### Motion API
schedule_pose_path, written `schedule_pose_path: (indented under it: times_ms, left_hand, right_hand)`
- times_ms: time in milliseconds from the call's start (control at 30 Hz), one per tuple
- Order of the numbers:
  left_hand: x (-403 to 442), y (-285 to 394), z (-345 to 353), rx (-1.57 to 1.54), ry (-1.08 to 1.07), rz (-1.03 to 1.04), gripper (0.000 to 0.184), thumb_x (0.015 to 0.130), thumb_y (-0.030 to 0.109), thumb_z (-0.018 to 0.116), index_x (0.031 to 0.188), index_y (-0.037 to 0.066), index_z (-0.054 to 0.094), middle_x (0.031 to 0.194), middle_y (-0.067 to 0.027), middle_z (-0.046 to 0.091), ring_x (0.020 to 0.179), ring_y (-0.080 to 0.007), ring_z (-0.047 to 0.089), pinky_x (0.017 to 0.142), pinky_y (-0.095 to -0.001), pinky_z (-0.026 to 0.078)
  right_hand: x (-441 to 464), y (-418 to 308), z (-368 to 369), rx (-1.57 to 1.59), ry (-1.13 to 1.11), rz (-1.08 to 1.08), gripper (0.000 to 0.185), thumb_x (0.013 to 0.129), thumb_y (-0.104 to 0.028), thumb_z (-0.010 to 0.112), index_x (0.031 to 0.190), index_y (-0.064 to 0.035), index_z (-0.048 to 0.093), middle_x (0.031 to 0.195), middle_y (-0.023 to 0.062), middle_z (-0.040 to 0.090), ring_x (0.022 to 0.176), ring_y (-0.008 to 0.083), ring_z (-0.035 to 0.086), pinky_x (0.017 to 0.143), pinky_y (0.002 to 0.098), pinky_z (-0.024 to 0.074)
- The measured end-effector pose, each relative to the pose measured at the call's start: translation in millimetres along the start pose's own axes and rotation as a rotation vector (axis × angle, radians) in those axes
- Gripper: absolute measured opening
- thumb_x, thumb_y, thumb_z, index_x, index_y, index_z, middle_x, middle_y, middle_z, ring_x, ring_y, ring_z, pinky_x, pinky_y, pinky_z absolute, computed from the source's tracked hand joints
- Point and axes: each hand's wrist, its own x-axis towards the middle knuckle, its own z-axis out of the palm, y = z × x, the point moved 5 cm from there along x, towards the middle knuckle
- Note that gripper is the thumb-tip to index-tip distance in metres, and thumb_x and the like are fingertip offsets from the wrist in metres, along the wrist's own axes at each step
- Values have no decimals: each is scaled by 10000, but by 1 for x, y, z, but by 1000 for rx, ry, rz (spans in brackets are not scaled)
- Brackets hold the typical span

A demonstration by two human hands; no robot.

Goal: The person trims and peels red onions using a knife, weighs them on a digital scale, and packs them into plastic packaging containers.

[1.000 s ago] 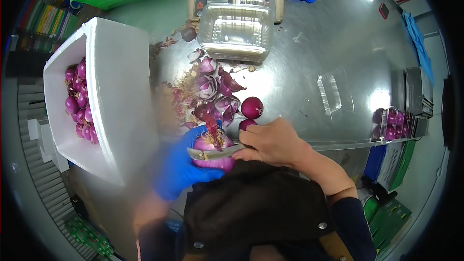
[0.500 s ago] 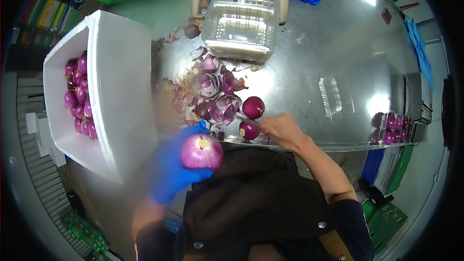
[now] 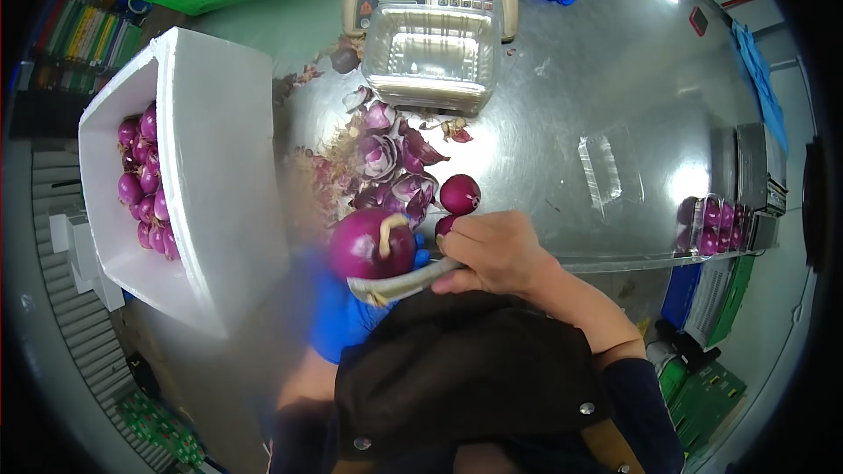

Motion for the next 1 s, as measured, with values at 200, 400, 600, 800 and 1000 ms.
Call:
schedule_pose_path:
  times_ms: [200, 400, 600, 800, 1000]
  left_hand:
    - [2, -5, 20, -291, -68, -56, 666, 1012, 544, 431, 1457, 49, 390, 1413, -233, 492, 1273, -413, 526, 1043, -591, 476]
    - [6, -7, 14, -194, -44, -68, 709, 979, 534, 530, 1465, 49, 354, 1440, -226, 459, 1297, -393, 504, 1066, -564, 474]
    - [17, -7, 3, -168, 52, 75, 643, 974, 477, 566, 1420, 46, 396, 1394, -221, 482, 1281, -392, 506, 1062, -575, 466]
    - [24, -17, -3, -249, 142, -79, 823, 867, 617, 634, 1452, 90, 393, 1402, -216, 495, 1250, -415, 517, 1019, -594, 466]
    - [37, -20, 7, 221, 88, 165, 725, 935, 521, 593, 1460, 65, 389, 1435, -208, 475, 1299, -377, 500, 1036, -549, 476]
  right_hand:
    - [3, 11, 11, -87, -62, 46, 495, 838, -593, 630, 703, -139, 485, 640, 5, 458, 534, 191, 550, 455, 340, 418]
    - [-11, 27, 23, -21, -171, 152, 484, 854, -575, 634, 715, -125, 519, 652, 22, 531, 590, 228, 610, 501, 370, 457]
    - [-24, 38, 36, 418, -273, 487, 493, 849, -566, 674, 827, -80, 600, 755, 65, 638, 682, 298, 644, 582, 393, 484]
    - [-38, 74, 46, 371, -290, 877, 522, 884, -520, 680, 893, 2, 671, 647, 156, 645, 641, 326, 659, 630, 422, 505]
    - [-27, 49, 17, 668, 56, 599, 671, 778, -399, 823, 1284, -26, 587, 1064, 170, 707, 969, 299, 699, 845, 376, 520]
